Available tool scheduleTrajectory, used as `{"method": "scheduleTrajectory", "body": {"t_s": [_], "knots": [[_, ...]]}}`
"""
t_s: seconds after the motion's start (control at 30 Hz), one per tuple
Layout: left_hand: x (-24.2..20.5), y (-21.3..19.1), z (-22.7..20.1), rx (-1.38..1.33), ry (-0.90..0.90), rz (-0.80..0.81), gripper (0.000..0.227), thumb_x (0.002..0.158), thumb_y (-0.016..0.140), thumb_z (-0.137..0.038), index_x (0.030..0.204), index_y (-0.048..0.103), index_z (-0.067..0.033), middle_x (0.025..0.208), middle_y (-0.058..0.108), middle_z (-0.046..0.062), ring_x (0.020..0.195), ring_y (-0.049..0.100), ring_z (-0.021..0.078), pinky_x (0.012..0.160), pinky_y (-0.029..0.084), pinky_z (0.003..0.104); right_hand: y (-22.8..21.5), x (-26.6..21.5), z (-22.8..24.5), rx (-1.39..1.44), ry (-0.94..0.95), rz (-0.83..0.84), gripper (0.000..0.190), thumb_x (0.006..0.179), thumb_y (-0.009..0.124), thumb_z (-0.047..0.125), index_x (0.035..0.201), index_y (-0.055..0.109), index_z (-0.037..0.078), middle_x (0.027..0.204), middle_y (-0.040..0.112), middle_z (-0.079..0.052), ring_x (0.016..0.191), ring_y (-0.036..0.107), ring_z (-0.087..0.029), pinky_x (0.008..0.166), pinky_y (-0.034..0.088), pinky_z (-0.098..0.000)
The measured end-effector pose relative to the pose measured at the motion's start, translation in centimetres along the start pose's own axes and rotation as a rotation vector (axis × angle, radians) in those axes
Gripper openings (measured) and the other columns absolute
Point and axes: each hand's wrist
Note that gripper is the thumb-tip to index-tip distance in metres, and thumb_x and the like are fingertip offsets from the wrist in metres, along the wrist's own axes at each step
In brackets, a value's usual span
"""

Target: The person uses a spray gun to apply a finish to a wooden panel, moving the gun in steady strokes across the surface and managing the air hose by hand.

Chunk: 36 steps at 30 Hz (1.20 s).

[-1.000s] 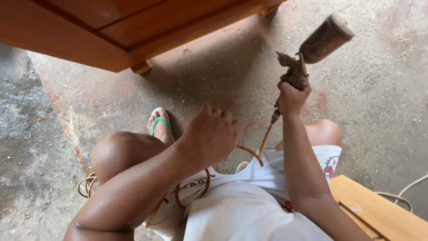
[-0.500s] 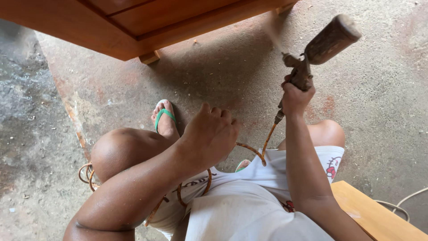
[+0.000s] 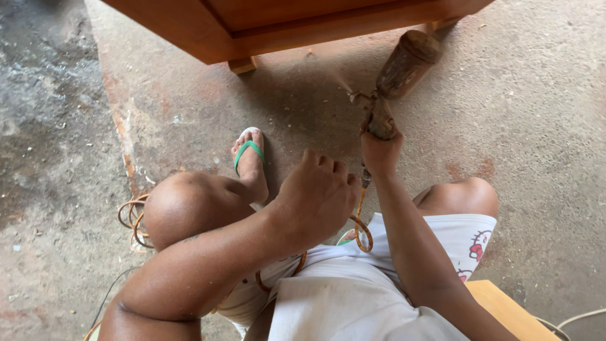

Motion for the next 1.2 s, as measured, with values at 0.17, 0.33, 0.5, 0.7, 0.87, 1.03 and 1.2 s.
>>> {"method": "scheduleTrajectory", "body": {"t_s": [0.17, 0.33, 0.5, 0.7, 0.87, 1.03, 1.2], "knots": [[-0.9, -0.2, -0.3, 0.004, -0.016, -0.027, 0.027, 0.087, 0.059, -0.025, 0.102, 0.07, -0.0053, 0.095, 0.071, 0.014, 0.089, 0.068, 0.0303, 0.081, 0.048, 0.048, 3.3, -0.9, 0.6, 0.052, 0.178, 0.134, 0.018, 0.085, 0.06, -0.008, 0.099, 0.067, 0.0, 0.087, 0.071, -0.006, 0.066, 0.061, -0.01, 0.051, 0.047, -0.0259], [-1.4, -0.3, -0.5, 0.034, -0.016, -0.045, 0.032, 0.086, 0.059, -0.026, 0.105, 0.07, -0.0025, 0.097, 0.07, 0.017, 0.091, 0.067, 0.0322, 0.083, 0.048, 0.049, 5.8, -1.6, 1.2, 0.129, 0.226, 0.262, 0.032, 0.081, 0.053, -0.012, 0.105, 0.068, 0.0, 0.091, 0.072, -0.006, 0.076, 0.066, -0.01, 0.066, 0.058, -0.0243], [-1.5, -0.6, -0.5, 0.005, -0.002, -0.019, 0.032, 0.09, 0.058, -0.026, 0.106, 0.069, -0.0003, 0.098, 0.07, 0.019, 0.091, 0.067, 0.0332, 0.082, 0.048, 0.048, 6.1, -1.7, 0.3, 0.134, 0.232, 0.238, 0.029, 0.079, 0.053, -0.011, 0.1, 0.069, 0.002, 0.089, 0.072, -0.004, 0.076, 0.067, -0.01, 0.067, 0.058, -0.0244], [-1.0, -0.3, -0.8, 0.051, 0.031, -0.105, 0.026, 0.087, 0.058, -0.025, 0.099, 0.071, -0.0053, 0.097, 0.07, 0.015, 0.093, 0.067, 0.0304, 0.083, 0.047, 0.046, 2.3, -1.1, -1.8, -0.211, 0.243, 0.075, 0.015, 0.097, 0.07, 0.001, 0.087, 0.06, -0.005, 0.074, 0.056, -0.007, 0.061, 0.045, -0.016, 0.051, 0.036, -0.0324], [0.2, -0.6, -0.6, 0.084, 0.076, -0.064, 0.027, 0.088, 0.059, -0.026, 0.101, 0.071, -0.0053, 0.094, 0.07, 0.014, 0.088, 0.067, 0.0292, 0.081, 0.047, 0.044, -0.1, 0.3, -1.7, 0.019, -0.028, -0.121, 0.013, 0.086, 0.068, -0.004, 0.097, 0.068, 0.003, 0.084, 0.067, -0.001, 0.071, 0.06, -0.007, 0.058, 0.047, -0.0256], [1.3, -0.3, -0.5, 0.134, 0.131, -0.048, 0.026, 0.088, 0.059, -0.024, 0.102, 0.07, -0.0056, 0.094, 0.07, 0.013, 0.088, 0.067, 0.0272, 0.079, 0.047, 0.043, -3.7, 2.1, -1.6, 0.099, -0.026, -0.207, 0.023, 0.08, 0.063, -0.01, 0.1, 0.066, 0.0, 0.087, 0.068, -0.004, 0.075, 0.064, -0.01, 0.063, 0.052, -0.0256], [2.0, -0.1, -0.4, 0.134, 0.162, -0.071, 0.026, 0.086, 0.059, -0.024, 0.101, 0.07, -0.0066, 0.093, 0.069, 0.012, 0.088, 0.067, 0.0261, 0.08, 0.047, 0.044, -7.6, 3.3, -2.3, 0.114, -0.034, -0.218, 0.032, 0.081, 0.06, -0.01, 0.112, 0.059, -0.001, 0.092, 0.066, -0.006, 0.073, 0.059, -0.012, 0.061, 0.052, -0.0271]]}}
Point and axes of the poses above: each hand's wrist, its own x-axis towards the middle knuckle, its own y-axis out of the palm, z = x × y
